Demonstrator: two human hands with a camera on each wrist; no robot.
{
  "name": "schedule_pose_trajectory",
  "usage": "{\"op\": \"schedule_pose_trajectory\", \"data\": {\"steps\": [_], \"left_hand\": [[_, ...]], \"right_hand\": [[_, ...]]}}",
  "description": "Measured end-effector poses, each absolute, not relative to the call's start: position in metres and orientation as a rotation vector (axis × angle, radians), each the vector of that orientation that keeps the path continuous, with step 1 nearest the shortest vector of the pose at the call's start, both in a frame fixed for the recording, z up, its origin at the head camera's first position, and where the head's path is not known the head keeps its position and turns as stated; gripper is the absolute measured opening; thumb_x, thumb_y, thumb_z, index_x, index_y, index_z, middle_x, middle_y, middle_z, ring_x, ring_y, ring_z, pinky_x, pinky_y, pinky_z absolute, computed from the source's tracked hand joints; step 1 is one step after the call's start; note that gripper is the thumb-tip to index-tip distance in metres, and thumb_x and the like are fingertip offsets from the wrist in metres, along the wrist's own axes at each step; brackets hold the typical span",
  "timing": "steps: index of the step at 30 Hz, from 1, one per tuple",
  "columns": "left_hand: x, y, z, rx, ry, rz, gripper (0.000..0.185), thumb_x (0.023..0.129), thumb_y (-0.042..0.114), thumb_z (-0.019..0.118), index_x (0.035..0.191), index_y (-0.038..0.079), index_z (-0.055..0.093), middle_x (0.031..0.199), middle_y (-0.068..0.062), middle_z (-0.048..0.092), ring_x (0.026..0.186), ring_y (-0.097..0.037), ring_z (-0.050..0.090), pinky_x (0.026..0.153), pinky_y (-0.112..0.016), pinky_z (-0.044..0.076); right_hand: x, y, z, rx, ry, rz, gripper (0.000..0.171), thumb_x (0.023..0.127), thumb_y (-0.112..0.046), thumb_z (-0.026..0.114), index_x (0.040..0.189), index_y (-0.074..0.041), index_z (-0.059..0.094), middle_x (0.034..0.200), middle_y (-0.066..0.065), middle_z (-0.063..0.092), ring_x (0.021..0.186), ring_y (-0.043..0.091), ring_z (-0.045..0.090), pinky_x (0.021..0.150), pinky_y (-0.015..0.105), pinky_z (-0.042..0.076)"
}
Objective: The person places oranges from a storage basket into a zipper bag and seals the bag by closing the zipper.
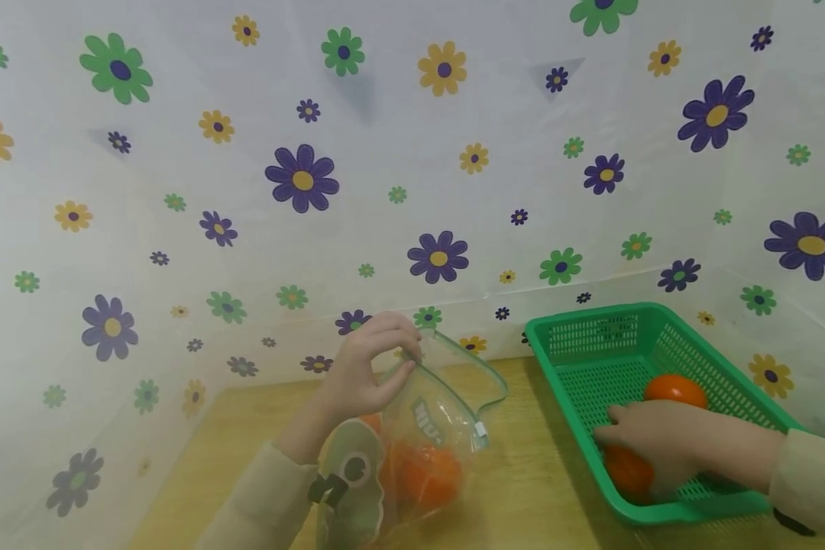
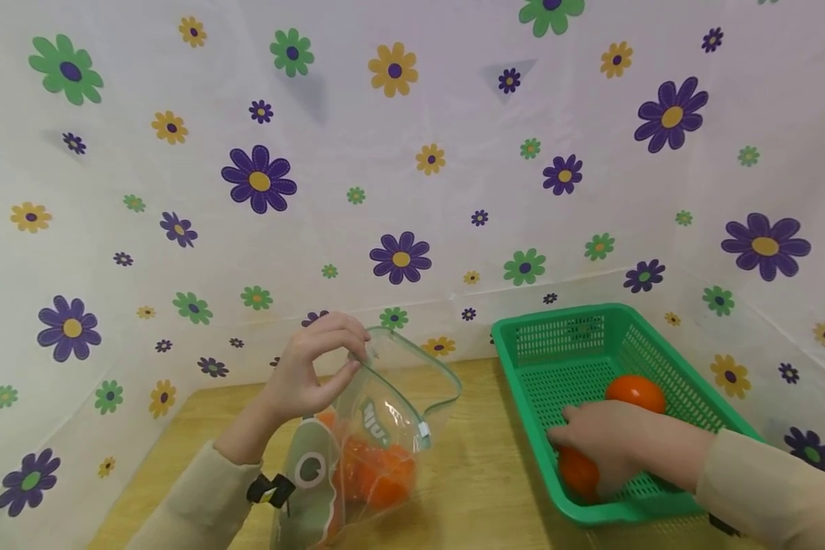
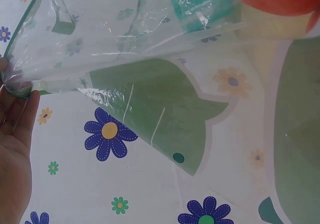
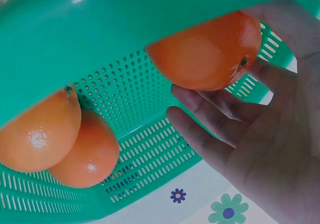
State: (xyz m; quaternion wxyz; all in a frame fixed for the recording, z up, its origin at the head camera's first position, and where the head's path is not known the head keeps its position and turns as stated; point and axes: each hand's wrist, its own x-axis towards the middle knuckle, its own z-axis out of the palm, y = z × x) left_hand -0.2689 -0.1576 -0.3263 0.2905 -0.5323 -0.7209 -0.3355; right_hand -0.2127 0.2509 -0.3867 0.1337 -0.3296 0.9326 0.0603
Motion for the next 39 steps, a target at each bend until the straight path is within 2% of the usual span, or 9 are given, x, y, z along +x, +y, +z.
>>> {"op": "schedule_pose_trajectory", "data": {"steps": [5,15,27,39], "left_hand": [[-0.268,-0.159,-0.327,-1.401,-1.937,-0.9,0.019,0.081,-0.008,0.07,0.089,0.009,0.069,0.096,-0.01,0.072,0.101,-0.025,0.065,0.102,-0.032,0.055],[-0.268,-0.159,-0.326,-1.394,-1.954,-0.903,0.02,0.081,-0.01,0.07,0.089,0.009,0.069,0.095,-0.006,0.072,0.101,-0.024,0.065,0.103,-0.031,0.054],[-0.267,-0.159,-0.324,-1.389,-1.962,-0.894,0.019,0.081,-0.008,0.07,0.089,0.009,0.069,0.096,-0.006,0.072,0.102,-0.024,0.065,0.102,-0.031,0.055],[-0.266,-0.159,-0.325,-1.387,-1.96,-0.903,0.017,0.082,-0.007,0.069,0.089,0.008,0.07,0.096,-0.008,0.073,0.102,-0.025,0.066,0.102,-0.032,0.055]], "right_hand": [[-0.214,0.249,-0.381,-0.98,2.719,0.19,0.066,0.064,-0.027,0.097,0.121,-0.029,0.063,0.115,0.002,0.064,0.092,0.019,0.064,0.074,0.044,0.06],[-0.215,0.246,-0.369,-1.002,2.757,0.138,0.063,0.067,-0.03,0.095,0.118,-0.028,0.057,0.102,-0.006,0.053,0.082,0.011,0.052,0.069,0.032,0.051],[-0.219,0.243,-0.355,-1.049,2.802,0.168,0.064,0.07,-0.036,0.095,0.12,-0.025,0.058,0.104,-0.004,0.055,0.084,0.012,0.052,0.069,0.032,0.053],[-0.224,0.233,-0.334,-1.154,2.858,0.242,0.065,0.068,-0.037,0.097,0.12,-0.024,0.059,0.104,-0.002,0.056,0.085,0.014,0.054,0.07,0.034,0.056]]}}
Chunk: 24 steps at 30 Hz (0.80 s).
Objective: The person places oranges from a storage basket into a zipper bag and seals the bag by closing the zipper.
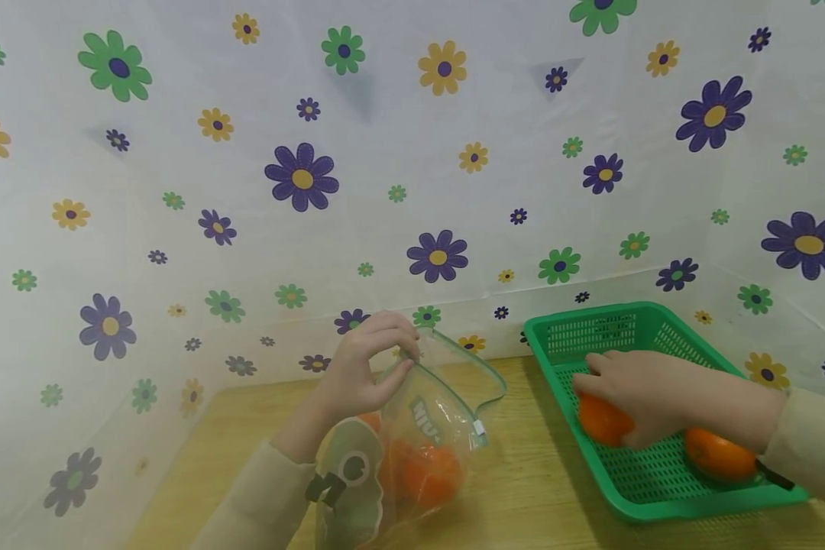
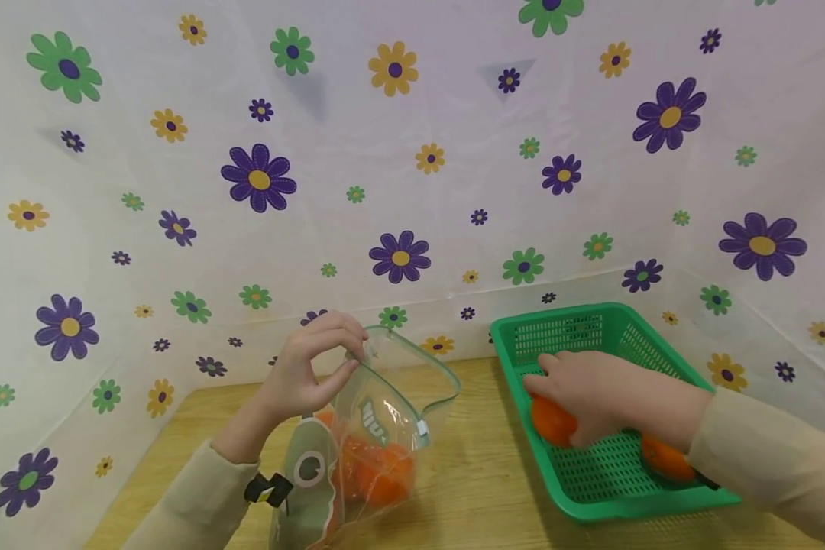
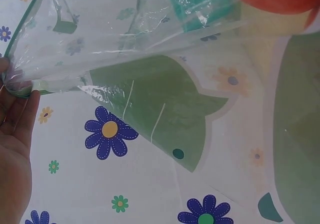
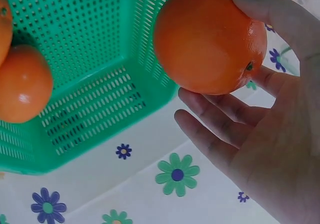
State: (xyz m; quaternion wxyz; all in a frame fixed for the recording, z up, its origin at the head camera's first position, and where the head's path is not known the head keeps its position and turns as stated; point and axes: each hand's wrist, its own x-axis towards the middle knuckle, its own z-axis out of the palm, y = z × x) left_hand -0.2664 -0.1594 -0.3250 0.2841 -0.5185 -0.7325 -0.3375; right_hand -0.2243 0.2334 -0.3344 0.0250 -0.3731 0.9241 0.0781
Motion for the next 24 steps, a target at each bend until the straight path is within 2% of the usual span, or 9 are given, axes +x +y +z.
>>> {"op": "schedule_pose_trajectory", "data": {"steps": [12,24], "left_hand": [[-0.267,-0.158,-0.326,-1.396,-1.957,-0.899,0.018,0.081,-0.008,0.07,0.09,0.008,0.07,0.096,-0.008,0.073,0.101,-0.024,0.066,0.101,-0.032,0.055],[-0.266,-0.157,-0.324,-1.393,-1.973,-0.906,0.02,0.082,-0.01,0.07,0.09,0.008,0.07,0.097,-0.011,0.073,0.101,-0.025,0.066,0.101,-0.031,0.055]], "right_hand": [[-0.224,0.221,-0.321,-1.293,2.903,0.26,0.061,0.07,-0.039,0.095,0.117,-0.025,0.058,0.103,-0.002,0.057,0.085,0.013,0.055,0.071,0.033,0.058],[-0.227,0.205,-0.303,-1.311,2.957,0.289,0.066,0.07,-0.033,0.095,0.124,-0.023,0.058,0.107,0.003,0.059,0.089,0.017,0.057,0.073,0.036,0.061]]}}
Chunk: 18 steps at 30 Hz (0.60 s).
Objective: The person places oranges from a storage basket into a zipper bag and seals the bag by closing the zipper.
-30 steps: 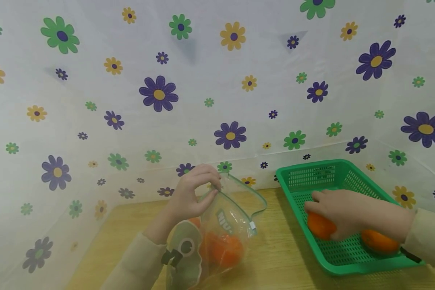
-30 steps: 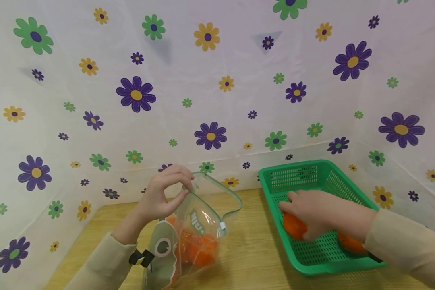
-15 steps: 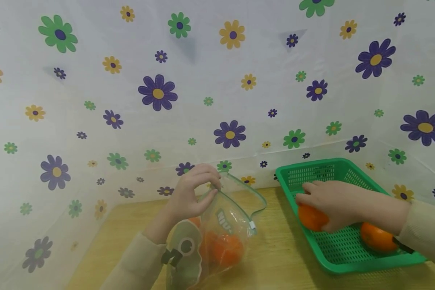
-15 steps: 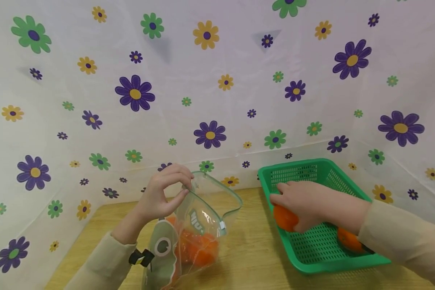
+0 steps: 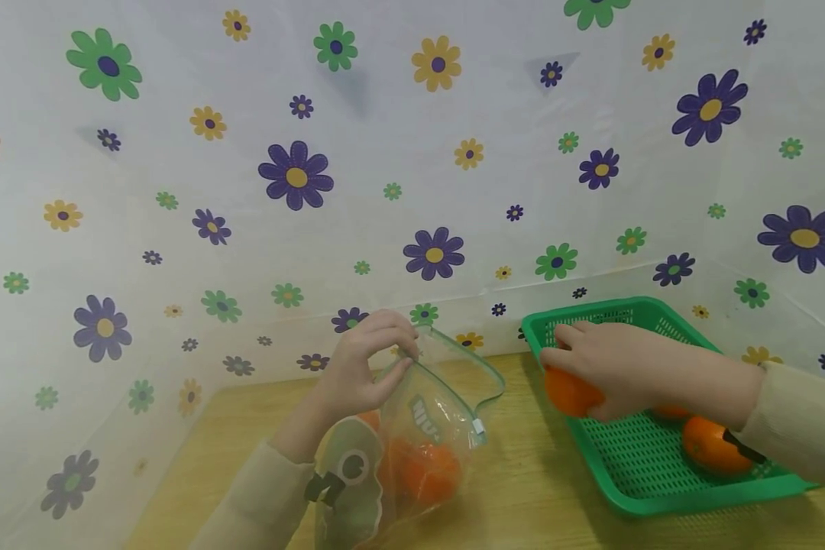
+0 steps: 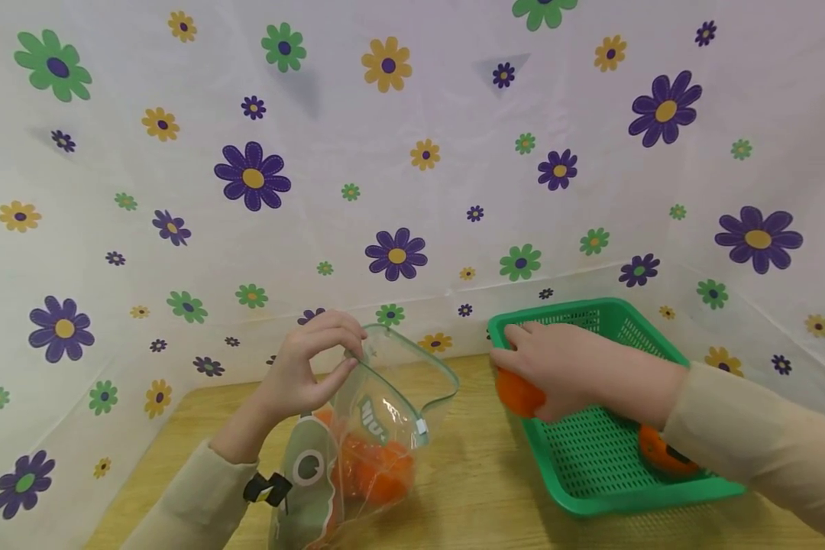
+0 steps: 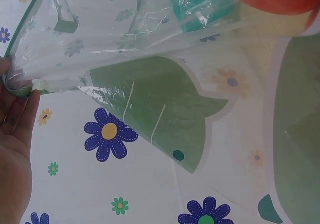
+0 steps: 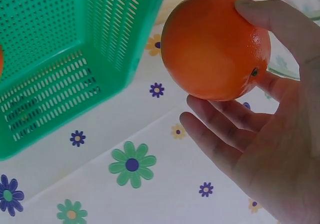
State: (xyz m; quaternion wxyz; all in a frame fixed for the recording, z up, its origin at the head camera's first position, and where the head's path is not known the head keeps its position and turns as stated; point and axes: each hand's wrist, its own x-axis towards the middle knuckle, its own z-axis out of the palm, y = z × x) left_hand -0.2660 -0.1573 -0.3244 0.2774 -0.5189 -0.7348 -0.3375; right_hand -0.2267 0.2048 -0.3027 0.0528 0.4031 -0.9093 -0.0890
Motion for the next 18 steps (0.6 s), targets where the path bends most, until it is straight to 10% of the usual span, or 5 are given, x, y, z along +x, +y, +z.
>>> {"op": "schedule_pose_trajectory", "data": {"steps": [18], "left_hand": [[-0.268,-0.157,-0.327,-1.4,-1.959,-0.917,0.021,0.081,-0.01,0.071,0.09,0.008,0.07,0.098,-0.011,0.073,0.102,-0.025,0.066,0.101,-0.029,0.055]], "right_hand": [[-0.225,0.182,-0.295,1.228,-2.671,-0.185,0.072,0.073,-0.029,0.095,0.133,-0.021,0.057,0.115,0.007,0.061,0.098,0.022,0.062,0.078,0.04,0.064]]}}
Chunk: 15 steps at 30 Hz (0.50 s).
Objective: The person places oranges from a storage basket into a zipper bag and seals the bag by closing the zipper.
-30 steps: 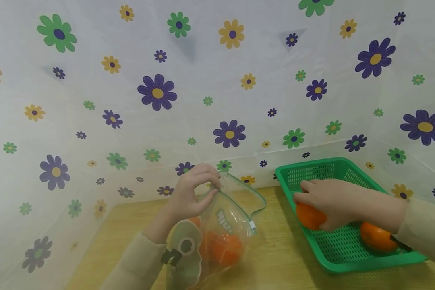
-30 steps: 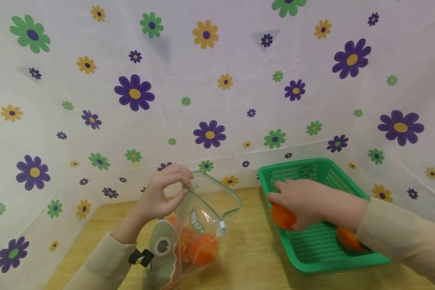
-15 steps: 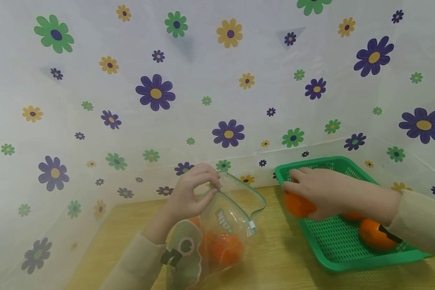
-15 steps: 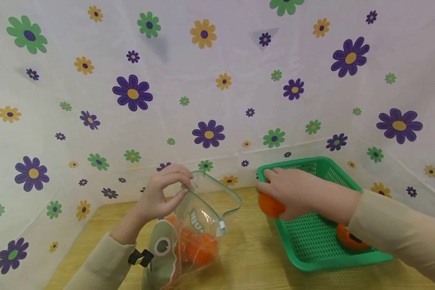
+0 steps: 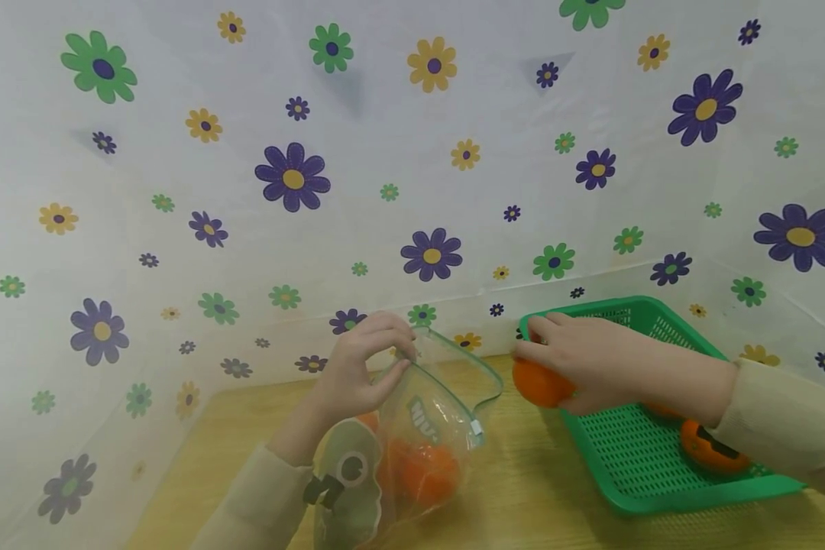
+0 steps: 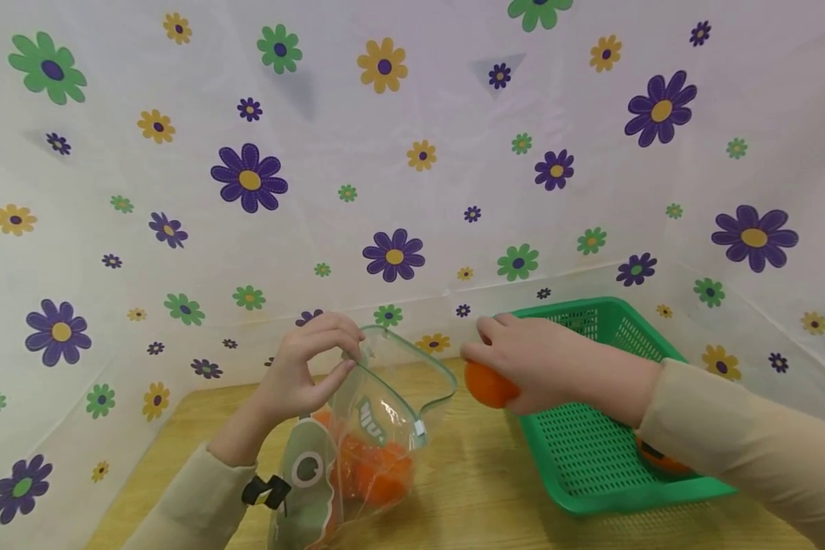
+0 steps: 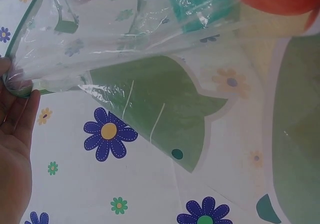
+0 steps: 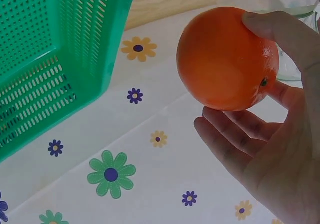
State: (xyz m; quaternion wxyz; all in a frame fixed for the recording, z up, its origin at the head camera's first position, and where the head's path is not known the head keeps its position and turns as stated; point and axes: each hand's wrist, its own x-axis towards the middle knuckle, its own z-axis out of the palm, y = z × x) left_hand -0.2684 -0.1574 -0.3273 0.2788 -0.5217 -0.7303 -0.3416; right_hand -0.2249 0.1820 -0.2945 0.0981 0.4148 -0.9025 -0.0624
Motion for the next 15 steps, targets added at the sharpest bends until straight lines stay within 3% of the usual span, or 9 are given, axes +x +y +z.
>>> {"op": "schedule_pose_trajectory", "data": {"steps": [15], "left_hand": [[-0.266,-0.157,-0.326,-1.399,-1.969,-0.912,0.021,0.081,-0.011,0.071,0.091,0.007,0.071,0.098,-0.011,0.073,0.101,-0.024,0.066,0.101,-0.028,0.055]], "right_hand": [[-0.23,0.156,-0.291,1.185,-2.617,-0.074,0.072,0.072,-0.029,0.097,0.131,-0.023,0.058,0.119,0.007,0.061,0.103,0.024,0.064,0.082,0.041,0.065]]}}
